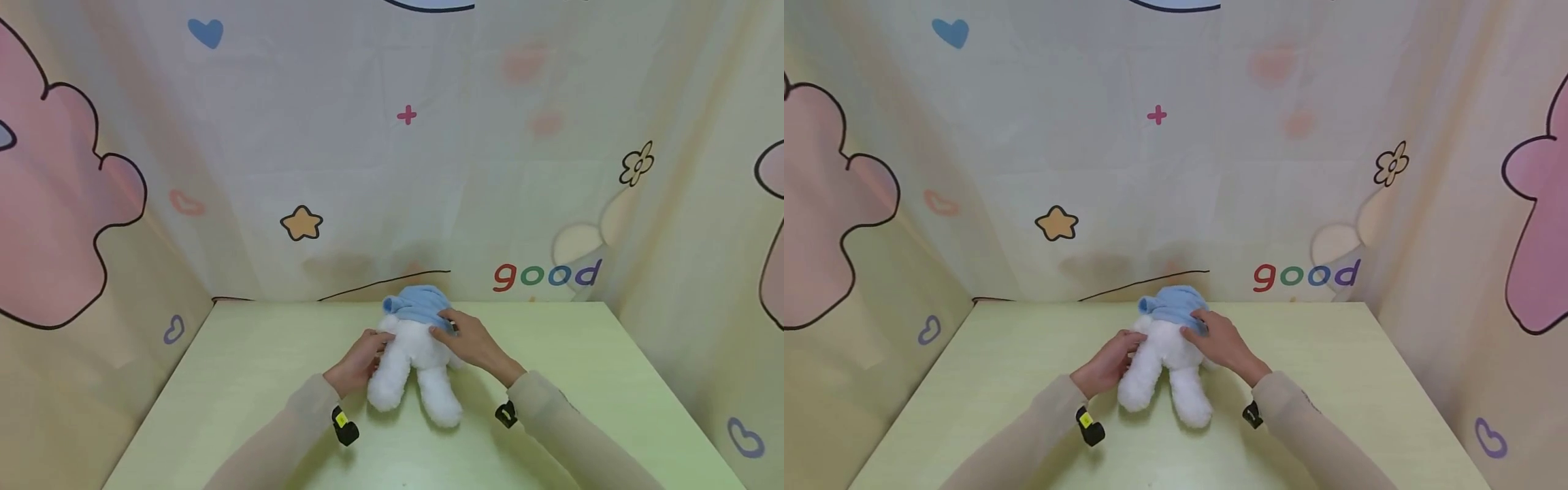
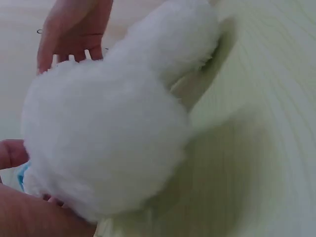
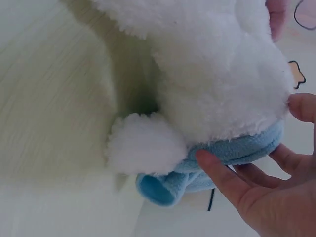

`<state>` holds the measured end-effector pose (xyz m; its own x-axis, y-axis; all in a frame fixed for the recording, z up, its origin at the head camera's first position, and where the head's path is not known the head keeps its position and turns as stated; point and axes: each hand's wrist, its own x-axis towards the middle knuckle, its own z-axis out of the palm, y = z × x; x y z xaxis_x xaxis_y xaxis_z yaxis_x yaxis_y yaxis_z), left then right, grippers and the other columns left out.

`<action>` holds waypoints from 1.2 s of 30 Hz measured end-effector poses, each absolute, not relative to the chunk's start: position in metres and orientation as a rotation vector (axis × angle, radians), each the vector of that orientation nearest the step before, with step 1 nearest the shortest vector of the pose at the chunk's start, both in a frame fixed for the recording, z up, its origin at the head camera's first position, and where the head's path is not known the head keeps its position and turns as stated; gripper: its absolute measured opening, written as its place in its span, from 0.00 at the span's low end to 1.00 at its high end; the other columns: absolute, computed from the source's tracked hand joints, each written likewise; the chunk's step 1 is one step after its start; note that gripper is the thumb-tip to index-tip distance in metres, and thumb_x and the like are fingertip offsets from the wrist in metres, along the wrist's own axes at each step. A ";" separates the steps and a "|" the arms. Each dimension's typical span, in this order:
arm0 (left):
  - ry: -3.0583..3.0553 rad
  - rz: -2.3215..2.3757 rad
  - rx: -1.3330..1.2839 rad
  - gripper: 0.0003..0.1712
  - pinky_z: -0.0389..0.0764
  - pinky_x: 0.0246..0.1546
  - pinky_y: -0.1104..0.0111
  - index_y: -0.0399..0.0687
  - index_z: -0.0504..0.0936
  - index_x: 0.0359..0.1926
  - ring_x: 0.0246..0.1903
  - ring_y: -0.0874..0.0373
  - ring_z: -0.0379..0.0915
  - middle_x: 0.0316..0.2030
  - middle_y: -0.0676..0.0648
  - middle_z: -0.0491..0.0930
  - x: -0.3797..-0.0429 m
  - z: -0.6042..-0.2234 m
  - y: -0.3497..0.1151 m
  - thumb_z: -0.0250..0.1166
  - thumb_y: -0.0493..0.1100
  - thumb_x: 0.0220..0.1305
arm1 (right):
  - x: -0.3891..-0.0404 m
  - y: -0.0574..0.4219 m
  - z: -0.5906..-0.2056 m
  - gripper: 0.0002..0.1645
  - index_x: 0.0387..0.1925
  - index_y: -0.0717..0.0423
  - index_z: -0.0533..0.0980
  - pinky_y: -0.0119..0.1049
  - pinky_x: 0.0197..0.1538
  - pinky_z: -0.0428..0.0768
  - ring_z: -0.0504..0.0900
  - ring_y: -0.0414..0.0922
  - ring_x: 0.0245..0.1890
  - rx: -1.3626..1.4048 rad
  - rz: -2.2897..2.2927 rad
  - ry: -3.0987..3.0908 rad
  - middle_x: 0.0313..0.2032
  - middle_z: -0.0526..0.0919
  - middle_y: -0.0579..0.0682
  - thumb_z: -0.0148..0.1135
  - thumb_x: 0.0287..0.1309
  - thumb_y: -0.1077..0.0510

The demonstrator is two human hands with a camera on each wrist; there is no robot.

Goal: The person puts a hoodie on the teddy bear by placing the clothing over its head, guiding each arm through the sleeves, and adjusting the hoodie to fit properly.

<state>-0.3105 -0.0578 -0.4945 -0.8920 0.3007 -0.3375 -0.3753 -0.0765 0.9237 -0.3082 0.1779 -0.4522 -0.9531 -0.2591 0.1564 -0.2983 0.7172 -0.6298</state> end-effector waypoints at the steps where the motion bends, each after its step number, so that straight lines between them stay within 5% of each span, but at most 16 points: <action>1: 1.780 2.026 -0.090 0.30 0.71 0.43 0.65 0.48 0.58 0.54 0.42 0.53 0.67 0.52 0.43 0.65 -0.311 -0.492 -0.058 0.61 0.56 0.59 | -0.310 0.179 -0.453 0.28 0.54 0.50 0.73 0.46 0.53 0.76 0.78 0.53 0.54 0.430 1.112 -2.854 0.56 0.77 0.53 0.55 0.59 0.38; 9: 1.454 2.109 -0.094 0.28 0.75 0.47 0.65 0.43 0.65 0.60 0.46 0.56 0.72 0.54 0.46 0.67 -0.313 -0.487 -0.064 0.58 0.50 0.63 | -0.318 0.183 -0.458 0.22 0.45 0.51 0.74 0.36 0.41 0.81 0.80 0.50 0.52 0.242 1.508 -2.783 0.52 0.78 0.52 0.57 0.59 0.40; 17: 1.546 2.102 0.040 0.23 0.72 0.50 0.66 0.55 0.66 0.61 0.54 0.55 0.65 0.60 0.50 0.61 -0.311 -0.482 -0.063 0.53 0.52 0.67 | -0.320 0.179 -0.461 0.24 0.60 0.42 0.67 0.40 0.44 0.81 0.77 0.51 0.55 0.256 1.608 -2.746 0.56 0.75 0.56 0.52 0.63 0.46; 20: 1.576 2.105 0.115 0.23 0.72 0.49 0.66 0.54 0.64 0.63 0.54 0.55 0.64 0.65 0.49 0.57 -0.310 -0.480 -0.063 0.47 0.45 0.68 | -0.320 0.178 -0.462 0.21 0.59 0.43 0.68 0.42 0.46 0.81 0.76 0.51 0.55 0.215 1.687 -2.724 0.56 0.75 0.55 0.47 0.65 0.49; 22: 1.604 2.108 0.153 0.26 0.72 0.43 0.69 0.53 0.65 0.64 0.45 0.57 0.66 0.67 0.50 0.55 -0.311 -0.481 -0.063 0.45 0.38 0.64 | -0.321 0.177 -0.463 0.20 0.58 0.45 0.68 0.43 0.46 0.80 0.76 0.52 0.53 0.193 1.761 -2.709 0.55 0.75 0.56 0.43 0.66 0.50; 28: 1.878 2.092 0.270 0.30 0.70 0.37 0.72 0.53 0.63 0.60 0.53 0.54 0.60 0.66 0.50 0.55 -0.315 -0.487 -0.059 0.51 0.29 0.57 | -0.325 0.171 -0.467 0.20 0.56 0.50 0.63 0.44 0.48 0.78 0.74 0.50 0.51 0.175 2.019 -2.699 0.55 0.69 0.55 0.36 0.64 0.53; 31: 1.906 2.092 0.227 0.27 0.71 0.39 0.71 0.50 0.58 0.59 0.53 0.53 0.60 0.63 0.47 0.55 -0.315 -0.488 -0.058 0.53 0.32 0.59 | -0.329 0.170 -0.472 0.20 0.55 0.51 0.61 0.44 0.49 0.78 0.75 0.48 0.50 0.212 2.167 -2.700 0.55 0.67 0.55 0.36 0.68 0.46; 36: 1.850 2.011 0.260 0.32 0.71 0.36 0.68 0.58 0.49 0.67 0.48 0.56 0.63 0.65 0.44 0.53 -0.314 -0.486 -0.060 0.54 0.43 0.67 | -0.327 0.172 -0.475 0.38 0.64 0.53 0.53 0.49 0.55 0.76 0.74 0.53 0.56 0.298 2.356 -2.717 0.61 0.62 0.59 0.38 0.65 0.32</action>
